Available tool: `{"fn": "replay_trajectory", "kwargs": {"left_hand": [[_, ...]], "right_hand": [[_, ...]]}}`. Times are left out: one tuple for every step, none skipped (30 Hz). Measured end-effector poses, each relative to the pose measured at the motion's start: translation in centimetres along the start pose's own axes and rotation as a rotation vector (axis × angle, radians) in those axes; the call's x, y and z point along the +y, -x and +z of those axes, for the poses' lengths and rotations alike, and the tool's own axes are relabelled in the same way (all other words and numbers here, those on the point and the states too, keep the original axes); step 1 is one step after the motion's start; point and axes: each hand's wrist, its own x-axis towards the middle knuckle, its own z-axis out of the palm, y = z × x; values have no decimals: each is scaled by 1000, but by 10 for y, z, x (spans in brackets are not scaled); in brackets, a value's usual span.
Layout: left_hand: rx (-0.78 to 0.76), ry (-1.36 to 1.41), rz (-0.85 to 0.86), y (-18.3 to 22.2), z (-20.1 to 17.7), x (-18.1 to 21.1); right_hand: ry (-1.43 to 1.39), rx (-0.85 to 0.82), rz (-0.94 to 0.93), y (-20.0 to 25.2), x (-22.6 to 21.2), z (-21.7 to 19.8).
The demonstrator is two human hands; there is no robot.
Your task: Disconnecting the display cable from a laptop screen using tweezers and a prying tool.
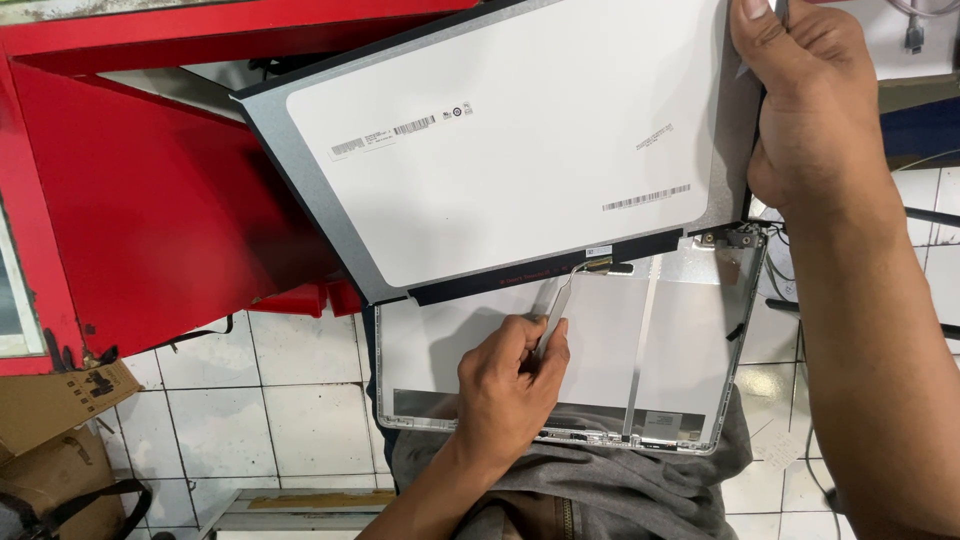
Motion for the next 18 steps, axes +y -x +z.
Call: {"fn": "replay_trajectory", "kwargs": {"left_hand": [[0,0,0,0,-1,-1],[-8,-1,2,-1,-1,-1],[-17,-2,5,-1,-2,-1],[-17,-2,5,-1,-3,-1],[-19,1,5,-2,-3,-1],[-21,5,5,-3,-3,0],[-22,5,6,-2,-3,-1],[-20,7,1,-2,-3,-1],[-18,10,-4,-1,-3,-1],[-19,10,-5,-1,-3,-2],[-13,-5,3,-1,-3,-2],[-8,-20,11,-1,-3,-2],[-8,-20,10,-3,-5,-2],[-22,-15,31,-4,-6,-1],[-35,-9,52,-6,-8,-1],[-35,-9,52,-7,-9,-3],[-49,-24,79,-7,-10,-5],[-62,-38,105,-8,-11,-7]], "right_hand": [[0,0,0,0,0,0],[12,0,-4,-1,1,0],[24,1,-7,-1,1,-1],[23,1,-6,-1,3,-2],[21,4,-20,-2,5,-3],[19,7,-33,-3,6,-4],[19,8,-34,-4,6,-4],[19,0,-32,-4,7,-5],[18,-8,-29,-4,7,-5],[18,-8,-28,-4,9,-7],[21,-6,-32,-4,11,-8],[24,-3,-35,-5,13,-10],[24,-4,-34,-5,13,-9],[24,-3,-34,-5,12,-9],[24,-3,-34,-5,12,-9],[24,-3,-34,-6,14,-10],[7,-2,-37,-6,16,-11],[-10,-1,-41,-7,18,-12]]}}
